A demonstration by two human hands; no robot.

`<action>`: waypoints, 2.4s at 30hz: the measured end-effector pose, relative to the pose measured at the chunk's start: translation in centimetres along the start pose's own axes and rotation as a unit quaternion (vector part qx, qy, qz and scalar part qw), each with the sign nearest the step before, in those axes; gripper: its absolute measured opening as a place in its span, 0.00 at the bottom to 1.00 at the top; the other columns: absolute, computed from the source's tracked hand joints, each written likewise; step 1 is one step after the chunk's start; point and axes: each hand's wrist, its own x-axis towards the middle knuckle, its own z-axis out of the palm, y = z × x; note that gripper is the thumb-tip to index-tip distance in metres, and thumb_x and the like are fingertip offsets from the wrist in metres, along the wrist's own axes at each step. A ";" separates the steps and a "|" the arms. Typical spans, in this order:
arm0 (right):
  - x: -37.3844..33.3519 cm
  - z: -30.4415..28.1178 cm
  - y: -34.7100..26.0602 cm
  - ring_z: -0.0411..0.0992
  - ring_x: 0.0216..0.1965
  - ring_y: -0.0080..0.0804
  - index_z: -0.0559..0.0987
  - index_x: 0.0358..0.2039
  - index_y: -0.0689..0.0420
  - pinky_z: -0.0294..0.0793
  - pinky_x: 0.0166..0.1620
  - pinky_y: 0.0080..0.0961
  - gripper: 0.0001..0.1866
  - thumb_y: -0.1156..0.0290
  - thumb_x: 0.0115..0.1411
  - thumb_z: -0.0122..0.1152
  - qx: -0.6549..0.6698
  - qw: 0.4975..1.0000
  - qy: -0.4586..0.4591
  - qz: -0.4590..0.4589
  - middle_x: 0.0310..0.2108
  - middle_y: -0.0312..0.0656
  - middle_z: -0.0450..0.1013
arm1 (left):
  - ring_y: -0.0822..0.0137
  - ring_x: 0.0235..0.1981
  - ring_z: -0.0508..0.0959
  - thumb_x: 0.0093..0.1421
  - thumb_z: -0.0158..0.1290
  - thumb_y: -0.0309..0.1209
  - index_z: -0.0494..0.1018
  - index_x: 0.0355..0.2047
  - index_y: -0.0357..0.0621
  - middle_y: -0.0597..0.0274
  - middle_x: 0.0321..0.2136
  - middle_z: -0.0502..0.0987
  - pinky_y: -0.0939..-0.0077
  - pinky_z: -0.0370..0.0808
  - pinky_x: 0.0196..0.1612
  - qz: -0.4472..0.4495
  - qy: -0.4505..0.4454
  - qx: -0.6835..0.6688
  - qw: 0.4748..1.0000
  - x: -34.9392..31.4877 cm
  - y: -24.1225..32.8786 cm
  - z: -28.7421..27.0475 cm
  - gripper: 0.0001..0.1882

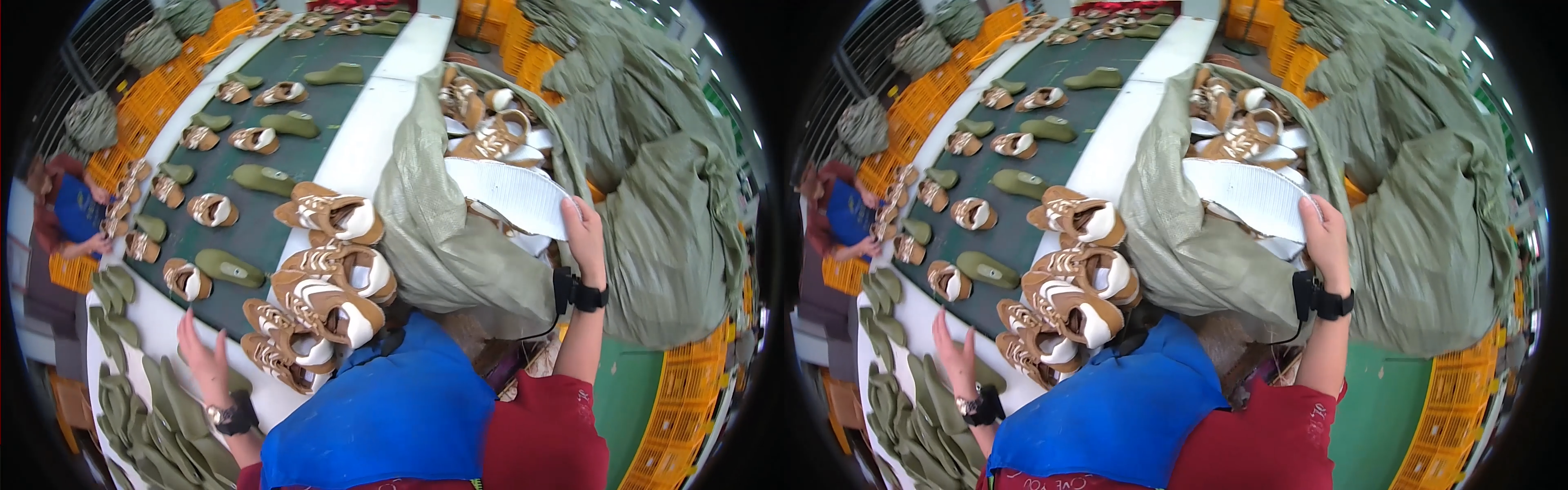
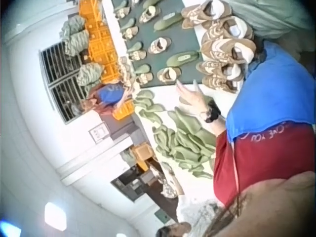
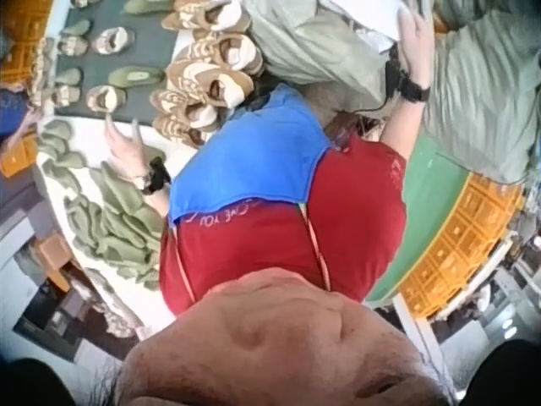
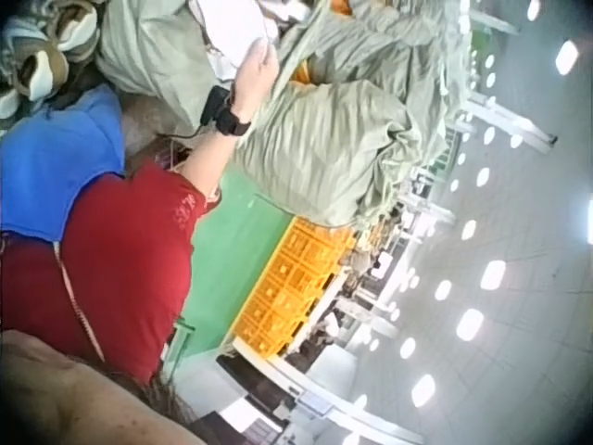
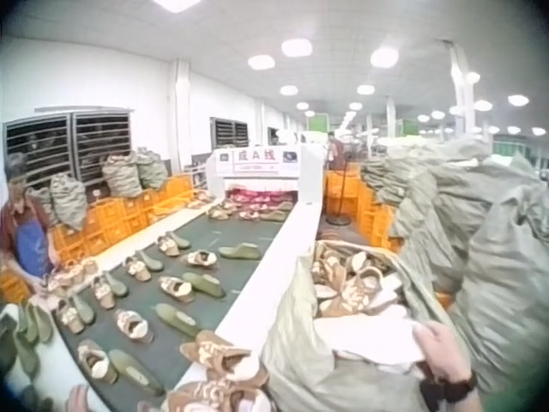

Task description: The recorder is sorting shoe uppers and insoles from a large bag and staging them on a workbench next to shoe lasts.

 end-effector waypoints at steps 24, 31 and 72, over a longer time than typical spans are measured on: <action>-9.8 12.2 -13.4 0.72 0.34 0.32 0.49 0.62 0.56 0.72 0.40 0.22 0.35 0.54 0.61 0.47 0.511 0.749 -0.421 -0.003 0.44 0.50 0.68 | 0.60 0.42 0.74 0.43 0.60 0.25 0.67 0.48 0.38 0.56 0.43 0.73 0.72 0.71 0.44 0.113 -0.039 -0.309 0.943 1.1 11.7 -3.5 0.29; -14.4 19.4 -14.4 0.66 0.44 0.29 0.49 0.63 0.55 0.70 0.45 0.24 0.43 0.76 0.50 0.61 0.302 0.824 -0.478 -0.035 0.52 0.45 0.61 | 0.71 0.52 0.65 0.58 0.53 0.37 0.52 0.58 0.36 0.59 0.52 0.64 0.76 0.62 0.54 -0.151 -0.141 -0.743 0.637 -1.3 10.7 -2.3 0.33; -1.8 17.2 -7.0 0.69 0.43 0.32 0.68 0.52 0.57 0.68 0.46 0.27 0.27 0.69 0.50 0.62 0.022 0.903 -0.386 -0.186 0.48 0.43 0.69 | 0.50 0.54 0.64 0.51 0.57 0.35 0.61 0.54 0.41 0.46 0.52 0.63 0.65 0.62 0.55 0.081 -0.281 -0.225 0.930 -3.9 7.6 6.2 0.31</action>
